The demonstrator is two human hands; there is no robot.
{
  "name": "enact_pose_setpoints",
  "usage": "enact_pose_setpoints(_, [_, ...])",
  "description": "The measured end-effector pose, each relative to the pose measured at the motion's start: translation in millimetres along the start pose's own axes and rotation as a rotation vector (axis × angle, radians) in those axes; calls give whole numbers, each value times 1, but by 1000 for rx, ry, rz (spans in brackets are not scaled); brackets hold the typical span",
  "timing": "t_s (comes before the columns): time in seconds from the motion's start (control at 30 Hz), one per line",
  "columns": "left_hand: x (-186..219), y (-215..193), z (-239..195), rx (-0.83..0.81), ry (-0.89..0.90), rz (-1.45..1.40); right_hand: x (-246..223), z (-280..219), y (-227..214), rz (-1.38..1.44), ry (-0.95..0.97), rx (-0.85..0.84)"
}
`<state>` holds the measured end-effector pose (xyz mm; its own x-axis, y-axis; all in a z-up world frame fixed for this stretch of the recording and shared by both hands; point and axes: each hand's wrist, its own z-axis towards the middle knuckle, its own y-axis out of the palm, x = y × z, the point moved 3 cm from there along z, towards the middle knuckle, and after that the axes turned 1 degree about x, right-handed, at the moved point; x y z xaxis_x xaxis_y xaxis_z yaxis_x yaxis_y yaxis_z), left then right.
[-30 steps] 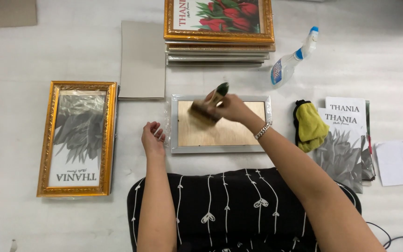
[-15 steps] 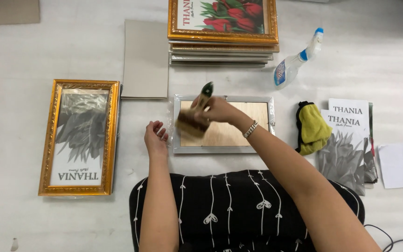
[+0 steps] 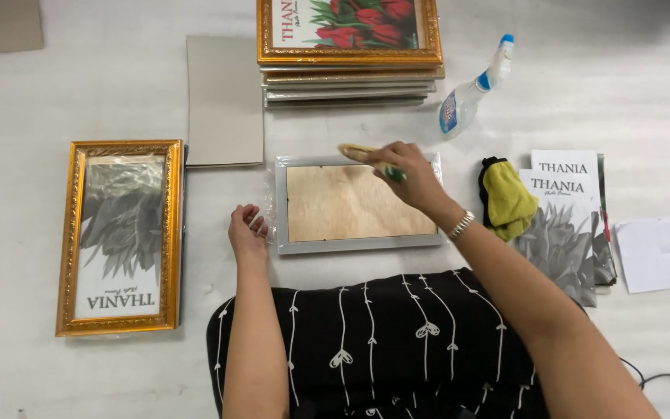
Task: Cleaning a picture frame and its glass using a brush, spray, and cloth
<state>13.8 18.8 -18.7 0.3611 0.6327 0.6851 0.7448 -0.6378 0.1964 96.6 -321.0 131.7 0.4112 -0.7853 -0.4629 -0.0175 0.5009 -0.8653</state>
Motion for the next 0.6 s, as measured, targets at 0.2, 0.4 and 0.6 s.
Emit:
enact_pose_setpoints(0.2, [-5, -3, 11, -9, 14, 29, 132, -105, -30, -578, -198, 91])
enact_pose_setpoints(0.4, [-9, -14, 18, 9, 14, 69, 204, -146, -23, -516, 16, 108])
enact_pose_setpoints(0.6, [-12, -20, 20, 27, 7, 126, 178, -141, -15, -678, 81, -60])
